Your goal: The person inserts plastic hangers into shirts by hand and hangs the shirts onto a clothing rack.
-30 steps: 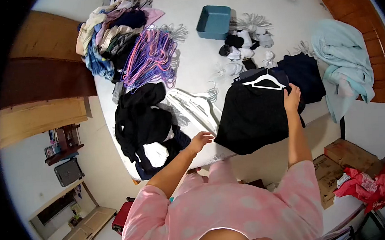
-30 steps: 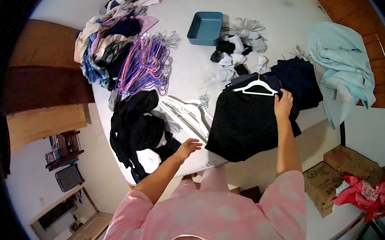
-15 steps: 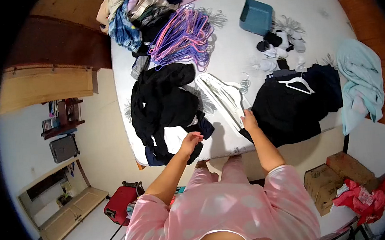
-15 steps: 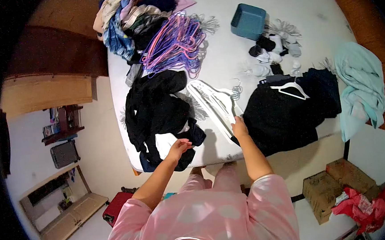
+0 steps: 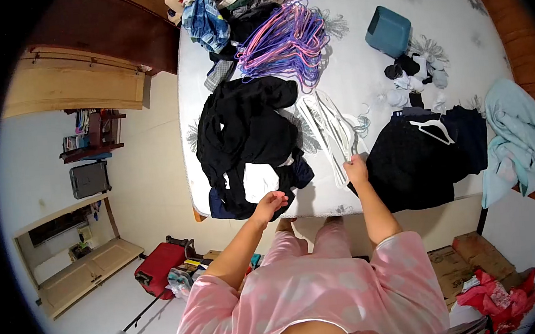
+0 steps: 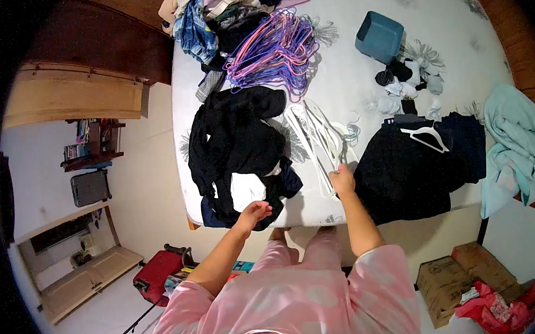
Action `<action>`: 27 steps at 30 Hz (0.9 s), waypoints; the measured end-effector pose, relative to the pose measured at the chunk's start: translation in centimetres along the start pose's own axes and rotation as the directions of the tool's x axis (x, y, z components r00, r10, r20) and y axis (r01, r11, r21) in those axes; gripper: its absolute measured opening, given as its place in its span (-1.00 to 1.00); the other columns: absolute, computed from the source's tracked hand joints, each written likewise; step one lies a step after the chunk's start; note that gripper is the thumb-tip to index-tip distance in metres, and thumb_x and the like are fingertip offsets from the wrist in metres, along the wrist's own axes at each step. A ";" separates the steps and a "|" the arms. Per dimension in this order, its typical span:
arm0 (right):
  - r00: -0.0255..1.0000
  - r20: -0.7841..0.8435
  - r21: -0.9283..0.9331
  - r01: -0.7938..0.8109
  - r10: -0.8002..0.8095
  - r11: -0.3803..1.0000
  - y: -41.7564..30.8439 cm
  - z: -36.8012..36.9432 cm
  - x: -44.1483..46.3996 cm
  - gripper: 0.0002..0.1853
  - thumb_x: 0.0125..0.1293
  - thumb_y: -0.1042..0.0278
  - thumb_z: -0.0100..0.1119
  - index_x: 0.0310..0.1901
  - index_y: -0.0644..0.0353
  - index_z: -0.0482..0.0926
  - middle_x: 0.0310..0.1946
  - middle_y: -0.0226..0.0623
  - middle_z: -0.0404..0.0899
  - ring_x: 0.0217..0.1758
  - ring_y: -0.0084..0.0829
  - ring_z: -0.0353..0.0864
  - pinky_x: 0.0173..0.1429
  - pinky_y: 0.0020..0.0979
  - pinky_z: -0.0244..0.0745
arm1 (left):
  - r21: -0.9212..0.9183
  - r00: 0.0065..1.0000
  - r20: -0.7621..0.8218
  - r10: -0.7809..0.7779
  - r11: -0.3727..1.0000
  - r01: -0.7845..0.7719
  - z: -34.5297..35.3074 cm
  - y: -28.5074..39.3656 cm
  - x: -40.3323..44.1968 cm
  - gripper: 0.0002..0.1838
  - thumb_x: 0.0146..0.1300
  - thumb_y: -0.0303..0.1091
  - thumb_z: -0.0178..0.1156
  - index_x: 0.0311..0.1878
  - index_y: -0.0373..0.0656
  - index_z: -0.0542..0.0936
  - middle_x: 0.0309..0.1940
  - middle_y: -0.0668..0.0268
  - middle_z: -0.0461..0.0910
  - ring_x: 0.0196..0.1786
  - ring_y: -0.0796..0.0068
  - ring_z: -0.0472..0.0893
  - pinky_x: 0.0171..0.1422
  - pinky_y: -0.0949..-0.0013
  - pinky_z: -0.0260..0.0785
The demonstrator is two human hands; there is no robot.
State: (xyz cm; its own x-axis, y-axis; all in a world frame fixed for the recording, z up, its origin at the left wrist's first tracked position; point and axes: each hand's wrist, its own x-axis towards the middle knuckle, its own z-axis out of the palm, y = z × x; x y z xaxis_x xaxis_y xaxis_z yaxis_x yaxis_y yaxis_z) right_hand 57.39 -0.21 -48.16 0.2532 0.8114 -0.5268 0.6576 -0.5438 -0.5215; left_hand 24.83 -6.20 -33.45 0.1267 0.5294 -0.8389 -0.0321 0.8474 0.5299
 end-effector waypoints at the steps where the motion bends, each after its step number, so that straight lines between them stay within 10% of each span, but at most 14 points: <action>1: 0.999 0.041 0.288 -0.046 0.036 0.956 -0.6 -0.6 -0.6 -0.60 0.09 0.23 0.19 -0.07 0.26 0.40 -0.21 0.00 0.60 -0.20 -0.06 0.63 -0.13 -0.15 0.54 | -0.009 1.000 0.002 0.005 1.000 -0.005 0.5 0.8 -0.4 -0.78 0.38 -0.40 0.04 0.04 -0.21 0.45 -0.08 0.24 0.58 -0.05 0.45 0.58 0.08 0.45 0.41; 4: 0.976 0.215 0.900 -0.207 0.023 0.384 -3.5 -4.2 -3.6 -0.65 0.23 0.38 0.13 0.02 0.25 0.32 -0.23 -0.10 0.59 -0.28 -0.28 0.67 -0.26 -0.33 0.57 | 0.010 0.998 0.020 0.064 0.998 -0.064 0.7 1.9 -0.7 -0.77 0.38 -0.42 0.02 0.06 -0.22 0.44 -0.07 0.23 0.58 -0.04 0.45 0.58 0.10 0.44 0.42; 17: 0.686 0.524 0.766 -0.121 -0.504 0.632 -9.5 -16.6 -14.1 -0.67 0.36 0.33 0.05 0.08 0.26 0.34 -0.24 -0.09 0.62 -0.34 -0.35 0.65 -0.18 -0.39 0.54 | -0.329 0.875 -0.368 0.315 0.836 -0.439 -5.2 8.7 -8.1 -0.22 0.34 0.10 0.07 0.47 0.12 -0.07 0.30 0.26 0.28 0.27 0.27 0.36 0.31 0.03 0.24; 22: 0.679 0.519 0.695 0.018 -0.519 0.719 -12.9 -15.3 -17.4 -0.71 0.36 0.37 0.05 0.06 0.27 0.37 -0.19 -0.13 0.61 -0.24 -0.39 0.64 -0.07 -0.43 0.50 | -0.426 0.873 -0.258 0.415 0.762 -0.488 -10.0 9.0 -6.9 -0.78 0.44 -0.13 -0.02 -0.03 -0.01 0.47 -0.39 0.49 0.52 -0.30 0.58 0.57 -0.14 0.40 0.45; 27: 0.825 0.410 0.599 0.078 -0.390 0.797 -17.6 -10.3 -21.0 -0.73 0.39 0.31 0.04 -0.01 0.33 0.44 -0.27 -0.23 0.57 -0.31 -0.47 0.61 -0.23 -0.48 0.52 | -0.366 0.898 0.034 0.438 0.842 -0.397 -11.5 9.3 -4.5 -0.79 0.44 -0.16 -0.01 -0.05 -0.05 0.47 -0.37 0.47 0.53 -0.22 0.56 0.56 0.01 0.37 0.40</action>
State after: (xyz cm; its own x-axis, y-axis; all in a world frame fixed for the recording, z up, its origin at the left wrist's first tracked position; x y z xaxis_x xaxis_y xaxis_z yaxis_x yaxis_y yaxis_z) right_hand 47.81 -5.51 -21.02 -0.3380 0.7933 -0.5064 0.1183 -0.4980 -0.8591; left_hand 12.57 -0.26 -26.14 0.1332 0.8454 -0.5172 -0.4402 0.5180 0.7334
